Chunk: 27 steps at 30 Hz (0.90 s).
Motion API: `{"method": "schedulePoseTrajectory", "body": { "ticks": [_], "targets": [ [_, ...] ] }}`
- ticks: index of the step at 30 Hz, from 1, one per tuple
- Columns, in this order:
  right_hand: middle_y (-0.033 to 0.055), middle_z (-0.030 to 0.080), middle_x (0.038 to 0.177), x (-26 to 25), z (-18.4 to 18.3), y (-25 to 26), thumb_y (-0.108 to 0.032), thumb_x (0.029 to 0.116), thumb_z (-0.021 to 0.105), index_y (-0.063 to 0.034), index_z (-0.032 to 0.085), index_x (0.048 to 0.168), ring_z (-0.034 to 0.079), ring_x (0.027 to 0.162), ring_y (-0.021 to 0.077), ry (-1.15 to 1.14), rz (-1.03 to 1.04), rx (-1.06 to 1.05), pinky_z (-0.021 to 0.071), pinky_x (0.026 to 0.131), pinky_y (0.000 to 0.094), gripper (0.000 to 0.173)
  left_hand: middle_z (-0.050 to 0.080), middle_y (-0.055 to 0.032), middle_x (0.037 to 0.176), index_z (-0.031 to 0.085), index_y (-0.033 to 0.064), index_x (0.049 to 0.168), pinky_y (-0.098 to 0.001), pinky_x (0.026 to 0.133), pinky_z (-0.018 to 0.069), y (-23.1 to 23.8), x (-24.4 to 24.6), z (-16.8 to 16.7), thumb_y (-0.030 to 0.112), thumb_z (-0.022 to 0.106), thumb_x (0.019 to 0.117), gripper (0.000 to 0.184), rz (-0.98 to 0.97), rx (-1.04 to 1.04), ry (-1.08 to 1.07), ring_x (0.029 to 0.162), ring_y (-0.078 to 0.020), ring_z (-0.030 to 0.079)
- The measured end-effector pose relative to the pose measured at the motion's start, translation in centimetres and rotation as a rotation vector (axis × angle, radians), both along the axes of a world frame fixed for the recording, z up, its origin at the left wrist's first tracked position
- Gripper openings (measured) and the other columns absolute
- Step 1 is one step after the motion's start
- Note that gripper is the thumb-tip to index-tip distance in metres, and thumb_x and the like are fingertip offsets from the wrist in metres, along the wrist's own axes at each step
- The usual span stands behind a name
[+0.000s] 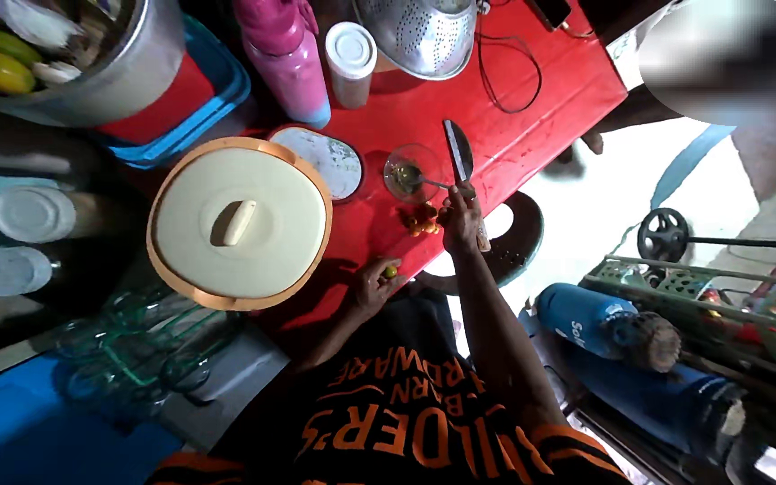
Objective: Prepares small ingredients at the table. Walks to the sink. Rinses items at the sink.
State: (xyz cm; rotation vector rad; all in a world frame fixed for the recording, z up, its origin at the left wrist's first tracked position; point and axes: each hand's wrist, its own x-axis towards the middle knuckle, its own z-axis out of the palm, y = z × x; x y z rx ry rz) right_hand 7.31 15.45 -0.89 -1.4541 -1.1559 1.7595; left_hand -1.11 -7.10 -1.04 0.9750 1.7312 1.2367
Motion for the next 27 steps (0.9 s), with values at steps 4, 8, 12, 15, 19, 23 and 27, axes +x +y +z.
{"method": "schedulePoseTrajectory", "body": {
  "ticks": [4,8,12,15,19,23,27],
  "targets": [
    [0.0028,0.061,0.076,-0.7,-0.7,0.7,-0.026,0.1060,0.056,-0.0084,0.058,0.129,0.057,0.054,0.0121,0.040,-0.065,0.083,0.0527,0.049,0.0283,0.029,0.072,-0.0128,0.111,0.069,-0.0006,0.120,-0.0281,0.092,0.0563,-1.2,-0.7,-1.4,0.026,0.068,0.0979,0.035,0.034,-0.049,-0.005,0.100,-0.0135,0.069],
    [0.0043,0.066,0.077,-0.8,-0.6,0.7,-0.028,0.1090,0.049,-0.0076,0.059,0.121,0.059,0.053,0.0126,0.039,-0.061,0.115,0.0539,0.050,0.0279,0.026,0.073,-0.0136,0.110,0.069,-0.0020,0.120,-0.0293,0.093,0.0561,-1.8,-1.2,-2.1,0.024,0.069,0.0967,0.035,0.071,-0.084,-0.007,0.101,-0.0143,0.070],
    [0.0051,0.067,0.077,-0.8,-0.8,0.4,-0.025,0.1107,0.045,-0.0046,0.058,0.122,0.060,0.053,0.0127,0.045,-0.063,0.148,0.0550,0.051,0.0281,0.027,0.073,-0.0140,0.109,0.069,-0.0023,0.120,-0.0308,0.093,0.0567,-2.2,-1.5,-2.7,0.025,0.068,0.0971,0.035,0.053,-0.103,0.010,0.100,-0.0153,0.071],
    [0.0045,0.067,0.077,-0.8,-0.5,0.2,-0.024,0.1102,0.045,-0.0038,0.058,0.122,0.060,0.053,0.0121,0.028,-0.043,0.195,0.0550,0.051,0.0280,0.026,0.073,-0.0146,0.107,0.069,-0.0028,0.120,-0.0310,0.092,0.0570,-2.3,-1.6,-2.8,0.024,0.068,0.0970,0.035,0.053,-0.118,0.009,0.098,-0.0158,0.071],
    [0.0015,0.068,0.083,-0.1,0.0,-0.4,-0.036,0.1105,0.045,-0.0113,0.059,0.126,0.059,0.055,0.0089,-0.002,0.021,0.199,0.0544,0.054,0.0255,0.033,0.073,-0.0156,0.108,0.069,-0.0027,0.120,-0.0323,0.093,0.0565,-2.4,-1.6,-2.7,0.024,0.068,0.0969,0.035,0.056,-0.149,0.000,0.098,-0.0171,0.071],
    [0.0005,0.069,0.088,0.3,0.1,-0.5,-0.034,0.1119,0.041,-0.0120,0.058,0.130,0.060,0.059,0.0080,0.028,0.024,0.201,0.0538,0.056,0.0243,0.033,0.074,-0.0152,0.108,0.070,-0.0023,0.120,-0.0341,0.094,0.0564,-2.7,-1.5,-3.3,0.027,0.068,0.0965,0.037,0.064,-0.155,0.006,0.099,-0.0181,0.071],
    [0.0016,0.069,0.087,0.7,0.6,-0.7,-0.033,0.1115,0.042,-0.0116,0.059,0.131,0.060,0.059,0.0085,0.038,0.018,0.203,0.0542,0.057,0.0247,0.033,0.073,-0.0164,0.107,0.070,-0.0025,0.120,-0.0342,0.093,0.0561,-2.8,-1.5,-3.5,0.025,0.068,0.0967,0.036,0.063,-0.157,0.016,0.099,-0.0186,0.071]
  ]
}}
